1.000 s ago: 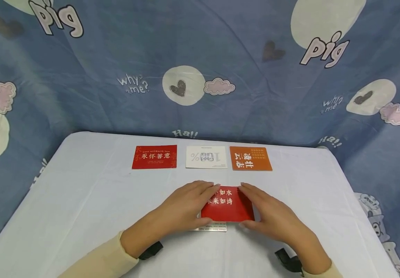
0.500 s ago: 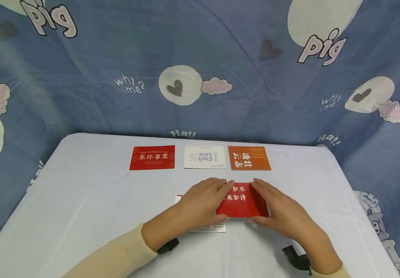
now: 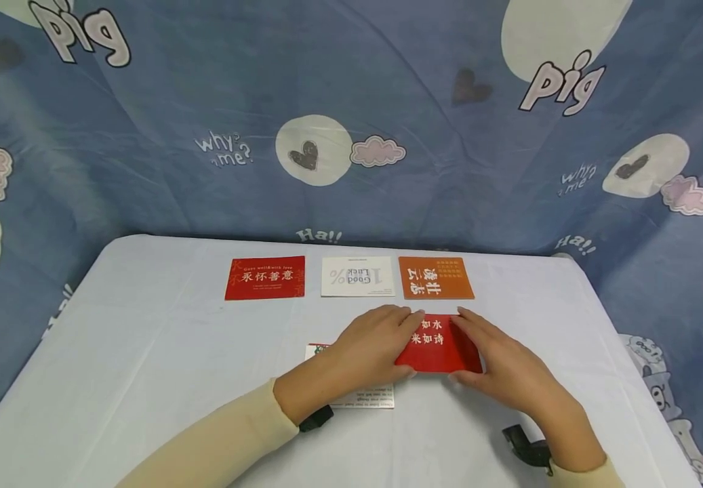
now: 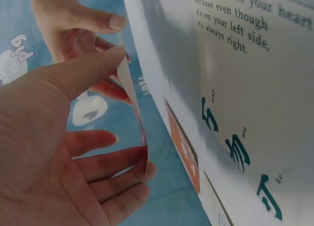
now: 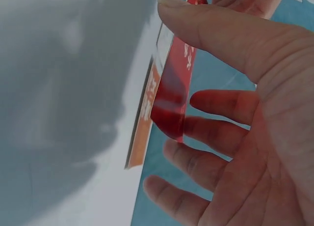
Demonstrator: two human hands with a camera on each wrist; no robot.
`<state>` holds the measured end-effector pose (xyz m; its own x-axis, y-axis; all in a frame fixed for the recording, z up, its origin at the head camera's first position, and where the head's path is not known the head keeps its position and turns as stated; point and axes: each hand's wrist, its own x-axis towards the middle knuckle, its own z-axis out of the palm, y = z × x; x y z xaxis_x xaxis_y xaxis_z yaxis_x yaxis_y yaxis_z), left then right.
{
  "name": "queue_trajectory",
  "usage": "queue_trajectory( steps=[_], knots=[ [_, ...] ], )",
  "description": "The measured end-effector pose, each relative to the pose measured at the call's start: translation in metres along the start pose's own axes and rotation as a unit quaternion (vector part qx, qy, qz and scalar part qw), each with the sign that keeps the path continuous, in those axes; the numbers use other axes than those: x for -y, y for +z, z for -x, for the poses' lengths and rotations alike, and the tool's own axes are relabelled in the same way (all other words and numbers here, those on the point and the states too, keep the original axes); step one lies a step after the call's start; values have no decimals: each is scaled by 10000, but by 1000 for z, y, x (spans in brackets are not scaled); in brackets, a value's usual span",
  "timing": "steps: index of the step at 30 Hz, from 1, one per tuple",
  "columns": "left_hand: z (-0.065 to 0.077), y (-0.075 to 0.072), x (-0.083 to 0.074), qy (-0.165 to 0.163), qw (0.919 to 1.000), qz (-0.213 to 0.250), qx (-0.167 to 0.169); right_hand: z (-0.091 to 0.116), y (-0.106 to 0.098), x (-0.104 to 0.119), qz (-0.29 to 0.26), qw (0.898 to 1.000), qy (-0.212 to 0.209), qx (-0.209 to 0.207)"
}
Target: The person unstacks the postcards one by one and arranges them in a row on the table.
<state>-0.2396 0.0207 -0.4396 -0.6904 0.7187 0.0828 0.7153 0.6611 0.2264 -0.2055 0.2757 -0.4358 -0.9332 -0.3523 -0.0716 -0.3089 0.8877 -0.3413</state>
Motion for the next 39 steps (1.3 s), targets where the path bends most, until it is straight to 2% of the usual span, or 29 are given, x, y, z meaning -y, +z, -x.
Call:
queue_trajectory(
  steps=[9, 15, 21, 31, 39],
  knots=[
    [-24, 10, -5, 19, 9998, -67, 179, -2, 1, -15, -99, 9998, 150, 50],
    [-34, 15, -7, -73, 9995, -58, 295, -7, 3, -24, -110, 9996, 251, 83],
    [-42, 21, -6, -131, 9989, -89, 430, -12, 4, -31, -191, 9992, 295, 186],
    [-53, 25, -9, -50, 9968, -395, 691, -17, 12, -41, -285, 9987, 284, 311],
    [-54, 28, -8, -154, 9964, -232, 796, -19, 14, -43, -299, 9978, 423, 421]
  ],
)
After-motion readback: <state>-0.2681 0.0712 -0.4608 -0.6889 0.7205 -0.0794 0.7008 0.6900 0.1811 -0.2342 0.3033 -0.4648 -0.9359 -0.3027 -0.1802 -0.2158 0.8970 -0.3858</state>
